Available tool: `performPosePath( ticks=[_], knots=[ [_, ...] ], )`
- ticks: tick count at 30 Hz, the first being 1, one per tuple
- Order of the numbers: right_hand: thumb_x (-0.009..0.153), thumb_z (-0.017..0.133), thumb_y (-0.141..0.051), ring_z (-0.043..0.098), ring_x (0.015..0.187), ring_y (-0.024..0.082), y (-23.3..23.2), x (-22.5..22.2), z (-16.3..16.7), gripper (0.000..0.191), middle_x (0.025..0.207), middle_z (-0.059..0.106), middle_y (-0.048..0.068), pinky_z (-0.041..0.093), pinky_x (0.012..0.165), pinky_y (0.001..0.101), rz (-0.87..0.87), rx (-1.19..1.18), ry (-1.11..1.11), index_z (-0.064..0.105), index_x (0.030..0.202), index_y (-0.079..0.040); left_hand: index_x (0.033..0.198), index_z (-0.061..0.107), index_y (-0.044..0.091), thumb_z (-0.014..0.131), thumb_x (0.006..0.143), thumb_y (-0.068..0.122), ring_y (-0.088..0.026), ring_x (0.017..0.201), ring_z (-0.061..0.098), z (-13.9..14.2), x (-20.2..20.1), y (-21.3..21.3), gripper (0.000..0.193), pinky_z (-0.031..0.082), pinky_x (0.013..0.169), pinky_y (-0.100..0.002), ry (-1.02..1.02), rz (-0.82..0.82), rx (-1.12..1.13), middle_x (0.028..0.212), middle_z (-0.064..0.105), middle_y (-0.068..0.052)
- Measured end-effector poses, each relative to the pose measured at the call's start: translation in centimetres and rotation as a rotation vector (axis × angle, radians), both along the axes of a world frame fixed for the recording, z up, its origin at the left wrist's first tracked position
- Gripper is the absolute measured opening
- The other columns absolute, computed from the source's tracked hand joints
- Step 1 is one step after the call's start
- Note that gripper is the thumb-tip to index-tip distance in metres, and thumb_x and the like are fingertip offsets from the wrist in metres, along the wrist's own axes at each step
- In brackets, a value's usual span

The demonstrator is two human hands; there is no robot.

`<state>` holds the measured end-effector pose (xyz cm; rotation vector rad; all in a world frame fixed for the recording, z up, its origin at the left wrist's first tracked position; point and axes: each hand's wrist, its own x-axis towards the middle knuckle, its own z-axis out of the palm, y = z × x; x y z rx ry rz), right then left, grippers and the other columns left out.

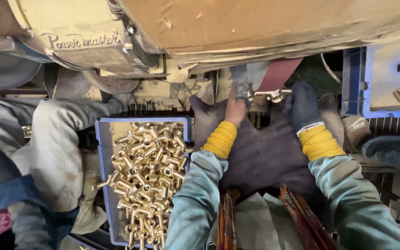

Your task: The person repeatedly picks up small brass-colored metal parts from a blue bin and presses them against a moving belt sander to smooth their surfaces. They handle the parts one at a time, rotating them to contact different sides with the belt, then place the finished pieces into a separate blue bin to the right.

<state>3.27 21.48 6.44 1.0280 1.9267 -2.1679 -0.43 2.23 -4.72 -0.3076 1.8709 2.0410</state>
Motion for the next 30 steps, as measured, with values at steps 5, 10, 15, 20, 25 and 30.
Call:
performPosePath(
  ticks=[5, 10, 15, 20, 25, 30],
  knots=[
    [0.1, 0.05, -0.034, 0.049, 0.053, 0.016, 0.4, -0.8, -1.1, 0.027, 0.067, 0.052, 0.003, 0.044, 0.05, 0.0345, -0.067, -0.078, -0.215, 0.056, 0.086, -0.011, 0.136, 0.052, 0.006, 0.041, 0.102, 0.014, -0.015, 0.058, 0.058, 0.6, 0.1, 0.4, 0.037, 0.042, 0.047, -0.029, -0.305, 0.021, 0.129, 0.085, 0.065, -0.013],
    [0.107, 0.044, -0.027, 0.052, 0.054, 0.02, 0.3, 0.8, 1.0, 0.031, 0.069, 0.054, 0.008, 0.045, 0.052, 0.0375, 0.198, 0.242, -0.096, 0.054, 0.087, -0.005, 0.139, 0.051, 0.008, 0.04, 0.104, 0.02, -0.014, 0.058, 0.059, 2.5, 1.6, -0.5, 0.039, 0.042, 0.045, -0.029, -0.302, -0.039, 0.126, 0.085, 0.067, -0.011],
    [0.107, 0.05, -0.01, 0.059, 0.079, 0.019, -1.1, 7.2, 8.3, 0.017, 0.094, 0.059, 0.009, 0.053, 0.074, 0.0337, 0.24, 0.564, 0.47, 0.054, 0.123, -0.004, 0.143, 0.053, 0.006, 0.046, 0.108, 0.017, -0.013, 0.076, 0.066, 5.7, 4.7, -2.9, 0.038, 0.053, 0.062, -0.026, 0.196, -0.25, -0.049, 0.103, 0.07, -0.007],
    [0.111, 0.055, -0.016, 0.062, 0.102, 0.015, -4.1, 12.2, 14.1, 0.022, 0.121, 0.061, 0.012, 0.053, 0.088, 0.0288, 0.217, 0.319, 0.659, 0.049, 0.13, -0.006, 0.148, 0.049, 0.006, 0.049, 0.105, 0.009, -0.01, 0.079, 0.059, 9.8, 8.6, -6.1, 0.043, 0.051, 0.063, -0.027, 0.128, -0.26, 0.339, 0.107, 0.064, -0.004],
    [0.107, 0.06, -0.018, 0.063, 0.093, 0.017, -5.5, 13.0, 15.9, 0.024, 0.114, 0.064, 0.012, 0.051, 0.081, 0.0309, 0.319, 0.364, 0.581, 0.049, 0.125, -0.007, 0.144, 0.05, 0.009, 0.053, 0.105, 0.015, -0.01, 0.085, 0.065, 13.0, 12.3, -9.5, 0.04, 0.05, 0.063, -0.026, 0.018, -0.248, 0.429, 0.112, 0.066, -0.001],
    [0.112, 0.059, -0.014, 0.06, 0.1, 0.026, -6.0, 13.3, 13.7, 0.021, 0.114, 0.061, 0.017, 0.046, 0.093, 0.0359, 0.647, 0.953, 0.747, 0.05, 0.131, -0.009, 0.14, 0.058, 0.008, 0.066, 0.106, 0.021, -0.008, 0.085, 0.057, 15.0, 16.5, -14.2, 0.037, 0.048, 0.069, -0.026, 0.227, -0.135, 0.217, 0.108, 0.065, -0.001]
  ],
)
